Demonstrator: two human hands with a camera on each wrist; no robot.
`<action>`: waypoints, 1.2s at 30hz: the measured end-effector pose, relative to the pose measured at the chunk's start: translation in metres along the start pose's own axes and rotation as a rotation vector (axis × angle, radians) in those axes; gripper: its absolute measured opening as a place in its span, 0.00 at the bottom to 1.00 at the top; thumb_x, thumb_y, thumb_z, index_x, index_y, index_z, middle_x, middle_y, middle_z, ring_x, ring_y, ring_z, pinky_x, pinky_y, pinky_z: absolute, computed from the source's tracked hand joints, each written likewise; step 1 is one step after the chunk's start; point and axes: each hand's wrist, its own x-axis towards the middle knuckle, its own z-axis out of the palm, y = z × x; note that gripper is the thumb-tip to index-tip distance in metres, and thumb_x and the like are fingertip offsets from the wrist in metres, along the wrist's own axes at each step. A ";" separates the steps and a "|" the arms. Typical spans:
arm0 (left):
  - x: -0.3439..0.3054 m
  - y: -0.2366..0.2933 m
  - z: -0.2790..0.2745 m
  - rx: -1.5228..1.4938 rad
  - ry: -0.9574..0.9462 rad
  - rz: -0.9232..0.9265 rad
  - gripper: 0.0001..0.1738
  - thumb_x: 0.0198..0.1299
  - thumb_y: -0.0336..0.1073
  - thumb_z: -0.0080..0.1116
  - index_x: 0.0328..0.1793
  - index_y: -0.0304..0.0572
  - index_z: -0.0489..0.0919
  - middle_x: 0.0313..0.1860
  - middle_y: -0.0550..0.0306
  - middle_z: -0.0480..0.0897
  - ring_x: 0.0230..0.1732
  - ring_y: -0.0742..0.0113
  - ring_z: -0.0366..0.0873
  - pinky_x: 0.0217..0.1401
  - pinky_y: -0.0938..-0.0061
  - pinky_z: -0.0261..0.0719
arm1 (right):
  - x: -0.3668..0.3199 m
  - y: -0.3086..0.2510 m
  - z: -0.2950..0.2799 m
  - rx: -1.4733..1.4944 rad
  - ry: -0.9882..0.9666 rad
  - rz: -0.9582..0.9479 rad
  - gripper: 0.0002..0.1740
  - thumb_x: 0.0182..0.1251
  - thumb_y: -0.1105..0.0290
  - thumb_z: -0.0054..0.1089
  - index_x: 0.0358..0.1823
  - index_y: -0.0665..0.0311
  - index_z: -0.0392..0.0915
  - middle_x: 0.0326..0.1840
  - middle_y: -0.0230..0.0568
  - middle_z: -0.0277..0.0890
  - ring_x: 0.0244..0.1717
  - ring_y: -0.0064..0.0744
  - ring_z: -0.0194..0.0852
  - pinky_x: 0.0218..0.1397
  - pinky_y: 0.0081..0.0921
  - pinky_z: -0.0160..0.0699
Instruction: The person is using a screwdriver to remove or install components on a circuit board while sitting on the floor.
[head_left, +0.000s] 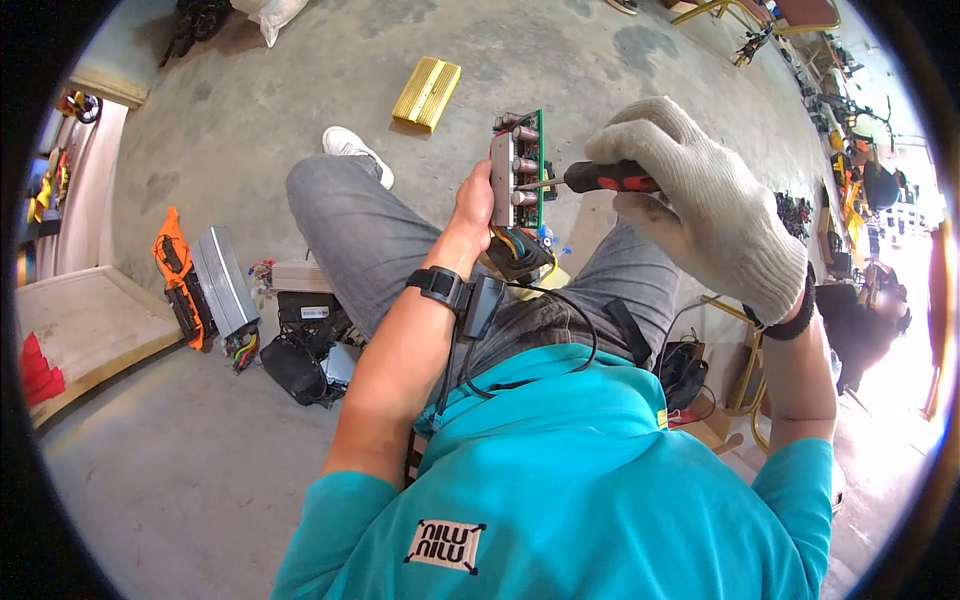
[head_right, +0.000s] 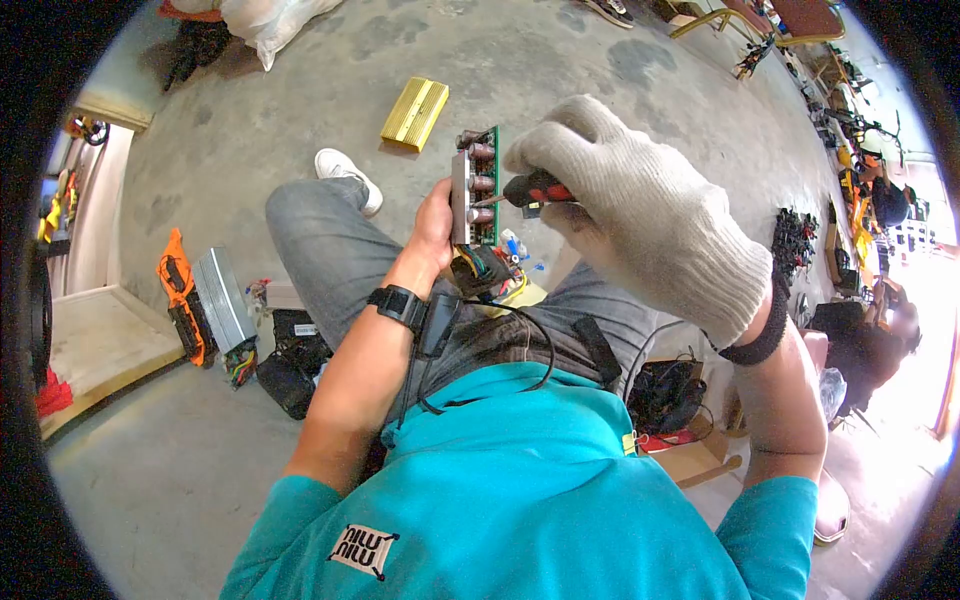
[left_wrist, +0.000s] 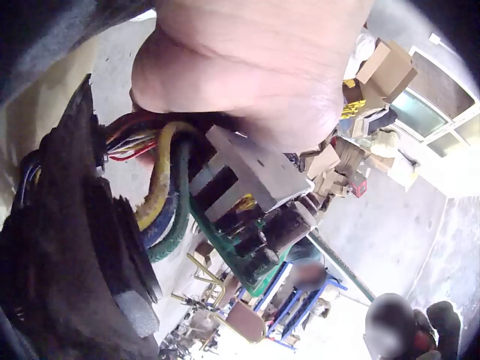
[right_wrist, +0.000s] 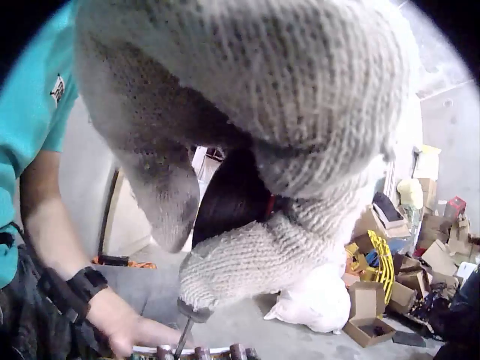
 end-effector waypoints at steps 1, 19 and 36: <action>0.002 -0.002 -0.002 -0.026 -0.011 -0.006 0.22 0.75 0.45 0.36 0.51 0.40 0.81 0.37 0.58 0.84 0.29 0.71 0.78 0.33 0.74 0.81 | 0.001 0.001 0.000 -0.024 -0.021 -0.078 0.16 0.62 0.70 0.68 0.52 0.60 0.78 0.47 0.46 0.79 0.47 0.50 0.83 0.48 0.38 0.80; 0.005 -0.004 -0.006 0.019 0.049 -0.007 0.20 0.73 0.45 0.39 0.47 0.45 0.83 0.35 0.62 0.82 0.27 0.72 0.77 0.31 0.72 0.80 | 0.016 0.010 0.008 -0.134 -0.030 0.257 0.19 0.68 0.51 0.60 0.36 0.62 0.80 0.28 0.52 0.80 0.35 0.56 0.82 0.36 0.45 0.79; 0.028 -0.013 -0.043 -0.091 0.212 -0.072 0.22 0.73 0.50 0.39 0.44 0.43 0.80 0.30 0.55 0.82 0.24 0.56 0.79 0.21 0.59 0.77 | -0.004 0.109 -0.002 0.585 0.221 0.586 0.22 0.72 0.47 0.58 0.45 0.61 0.84 0.26 0.33 0.77 0.23 0.19 0.74 0.25 0.17 0.69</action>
